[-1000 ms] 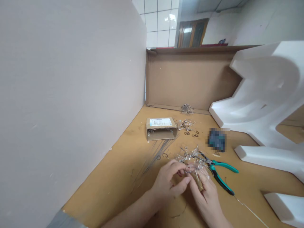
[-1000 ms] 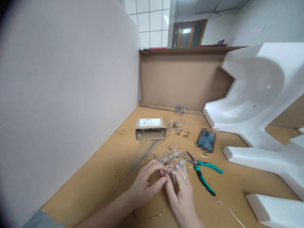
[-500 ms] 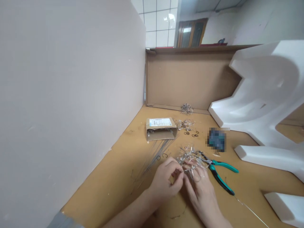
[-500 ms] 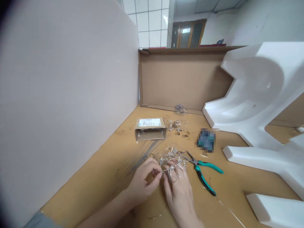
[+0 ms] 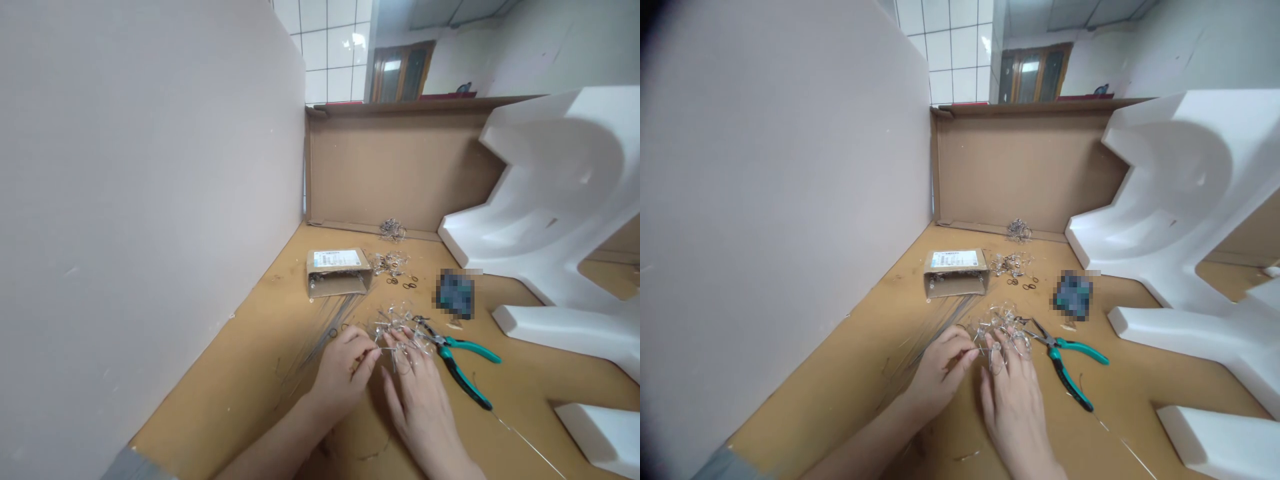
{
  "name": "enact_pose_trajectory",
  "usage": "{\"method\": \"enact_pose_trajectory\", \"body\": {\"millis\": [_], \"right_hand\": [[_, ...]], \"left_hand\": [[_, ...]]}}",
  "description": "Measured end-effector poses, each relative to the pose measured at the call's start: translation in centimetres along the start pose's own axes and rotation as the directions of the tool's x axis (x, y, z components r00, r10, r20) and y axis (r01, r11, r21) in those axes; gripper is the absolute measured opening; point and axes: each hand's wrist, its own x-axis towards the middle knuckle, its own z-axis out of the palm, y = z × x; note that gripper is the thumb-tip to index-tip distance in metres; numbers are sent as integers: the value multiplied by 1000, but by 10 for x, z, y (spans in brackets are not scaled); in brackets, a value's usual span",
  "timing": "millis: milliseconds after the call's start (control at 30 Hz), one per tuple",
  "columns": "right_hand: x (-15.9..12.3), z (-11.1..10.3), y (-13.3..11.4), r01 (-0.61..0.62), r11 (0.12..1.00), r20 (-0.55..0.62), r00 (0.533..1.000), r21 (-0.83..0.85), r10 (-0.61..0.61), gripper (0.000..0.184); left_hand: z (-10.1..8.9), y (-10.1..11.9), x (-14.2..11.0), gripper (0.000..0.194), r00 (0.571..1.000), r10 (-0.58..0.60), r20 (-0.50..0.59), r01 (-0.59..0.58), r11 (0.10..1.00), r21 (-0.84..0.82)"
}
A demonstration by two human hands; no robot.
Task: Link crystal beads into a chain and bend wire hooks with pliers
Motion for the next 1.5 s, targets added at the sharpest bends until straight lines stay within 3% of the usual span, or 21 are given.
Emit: {"method": "enact_pose_trajectory", "body": {"millis": [333, 633, 733, 833, 900, 967, 1033, 1100, 1167, 1233, 1333, 1400, 1500], "right_hand": [[-2, -2, -4, 17, 1000, 11, 1000, 17, -18, 49], [-1, -23, -7, 142, 951, -106, 988, 275, -116, 46], [-2, -29, -1, 89, 908, -184, 983, 409, -14, 37], [0, -31, 7, -127, 861, -260, 923, 492, 285, 22], [4, -30, 13, -337, 747, -178, 839, 573, 515, 22], [9, -28, 17, -496, 541, 45, 764, 679, 644, 33], [13, -24, 20, -586, 280, 314, 709, 760, 631, 41], [16, -21, 20, -641, 57, 501, 648, 765, 573, 43], [17, -20, 20, -677, -52, 585, 593, 735, 554, 41], [17, -22, 21, -697, -48, 597, 574, 715, 561, 39], [19, -32, 29, -758, 49, 653, 591, 651, 474, 38], [22, -41, 39, -782, 133, 667, 595, 609, 449, 37], [27, -46, 56, -759, 309, 541, 633, 573, 554, 38]], "left_hand": [[-3, -4, 3, 23, 995, -60, -82, 51, 993, -104], [-8, -14, 4, 26, 979, -174, -109, 150, 969, -195], [-8, -14, 5, 27, 977, -197, -85, 174, 959, -225], [-8, -13, 7, 28, 967, -254, -10, 236, 910, -342], [-9, -13, 9, 28, 949, -308, 71, 307, 844, -440], [-9, -12, 12, 29, 926, -348, 145, 372, 779, -505], [-9, -12, 13, 30, 908, -371, 193, 415, 739, -531], [-8, -14, 12, 28, 899, -372, 233, 438, 722, -536], [-6, -16, 10, 25, 892, -366, 265, 452, 730, -513], [-5, -18, 8, 20, 892, -363, 269, 450, 763, -464], [-7, -16, 6, 18, 868, -354, 348, 483, 764, -427], [-11, -13, 6, 20, 810, -317, 494, 550, 704, -450], [-18, -8, 7, 25, 713, -242, 658, 639, 609, -470]]}}
